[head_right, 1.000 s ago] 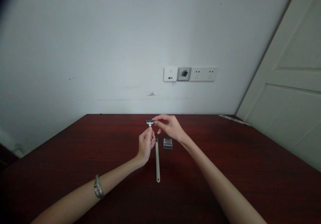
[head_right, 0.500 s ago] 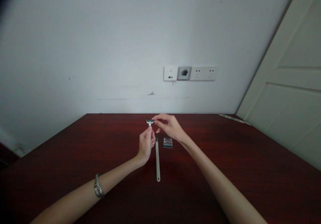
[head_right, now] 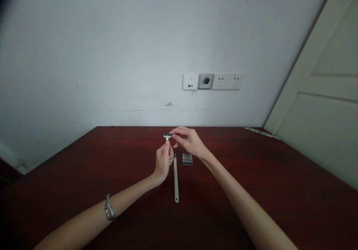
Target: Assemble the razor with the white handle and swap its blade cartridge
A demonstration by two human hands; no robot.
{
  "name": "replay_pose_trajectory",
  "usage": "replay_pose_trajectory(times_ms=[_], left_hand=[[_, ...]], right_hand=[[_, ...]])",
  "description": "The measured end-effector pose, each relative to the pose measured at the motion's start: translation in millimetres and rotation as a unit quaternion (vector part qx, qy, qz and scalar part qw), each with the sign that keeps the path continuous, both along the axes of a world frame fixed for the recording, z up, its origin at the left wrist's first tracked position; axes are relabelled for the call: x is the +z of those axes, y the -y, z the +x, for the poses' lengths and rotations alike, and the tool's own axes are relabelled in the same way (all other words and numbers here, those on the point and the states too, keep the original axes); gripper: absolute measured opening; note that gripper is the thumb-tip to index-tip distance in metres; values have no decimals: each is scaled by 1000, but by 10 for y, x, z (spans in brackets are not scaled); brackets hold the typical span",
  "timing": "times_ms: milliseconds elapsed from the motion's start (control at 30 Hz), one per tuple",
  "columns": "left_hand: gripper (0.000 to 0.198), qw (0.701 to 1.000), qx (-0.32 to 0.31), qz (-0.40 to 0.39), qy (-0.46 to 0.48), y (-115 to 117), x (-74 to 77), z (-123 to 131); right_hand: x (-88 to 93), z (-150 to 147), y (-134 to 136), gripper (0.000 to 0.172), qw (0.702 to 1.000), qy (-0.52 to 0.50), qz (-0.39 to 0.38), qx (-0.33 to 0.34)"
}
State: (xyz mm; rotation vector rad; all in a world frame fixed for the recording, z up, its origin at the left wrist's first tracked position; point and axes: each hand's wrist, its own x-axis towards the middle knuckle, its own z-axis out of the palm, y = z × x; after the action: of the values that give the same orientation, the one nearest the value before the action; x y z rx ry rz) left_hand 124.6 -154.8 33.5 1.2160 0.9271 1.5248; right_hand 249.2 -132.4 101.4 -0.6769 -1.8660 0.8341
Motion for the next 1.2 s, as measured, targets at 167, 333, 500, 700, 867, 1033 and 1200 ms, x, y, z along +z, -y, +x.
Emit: replay_pose_trajectory(times_ms=[167, 333, 500, 700, 867, 1033, 1200], left_hand=[[50, 1000, -2, -1, 1, 6, 16, 6], [51, 1000, -2, -1, -3, 6, 25, 3], [51, 1000, -16, -5, -4, 19, 51, 0], [49, 998, -64, -15, 20, 34, 110, -15], [48, 994, -100, -10, 41, 45, 119, -17], [47, 994, -100, 3, 43, 66, 112, -12], [48, 994, -98, -1, 47, 67, 117, -4]], right_hand=[[-14, 6, -8, 22, 1000, -3, 4, 3], [3, 11, 4, 22, 1000, -8, 8, 7], [29, 13, 22, 19, 1000, -14, 15, 9], [34, 25, 9, 20, 1000, -30, 9, 0], [35, 26, 4, 23, 999, -33, -3, -13], [51, 21, 27, 23, 999, -36, -6, -11], [70, 17, 46, 21, 1000, -20, 5, -13]])
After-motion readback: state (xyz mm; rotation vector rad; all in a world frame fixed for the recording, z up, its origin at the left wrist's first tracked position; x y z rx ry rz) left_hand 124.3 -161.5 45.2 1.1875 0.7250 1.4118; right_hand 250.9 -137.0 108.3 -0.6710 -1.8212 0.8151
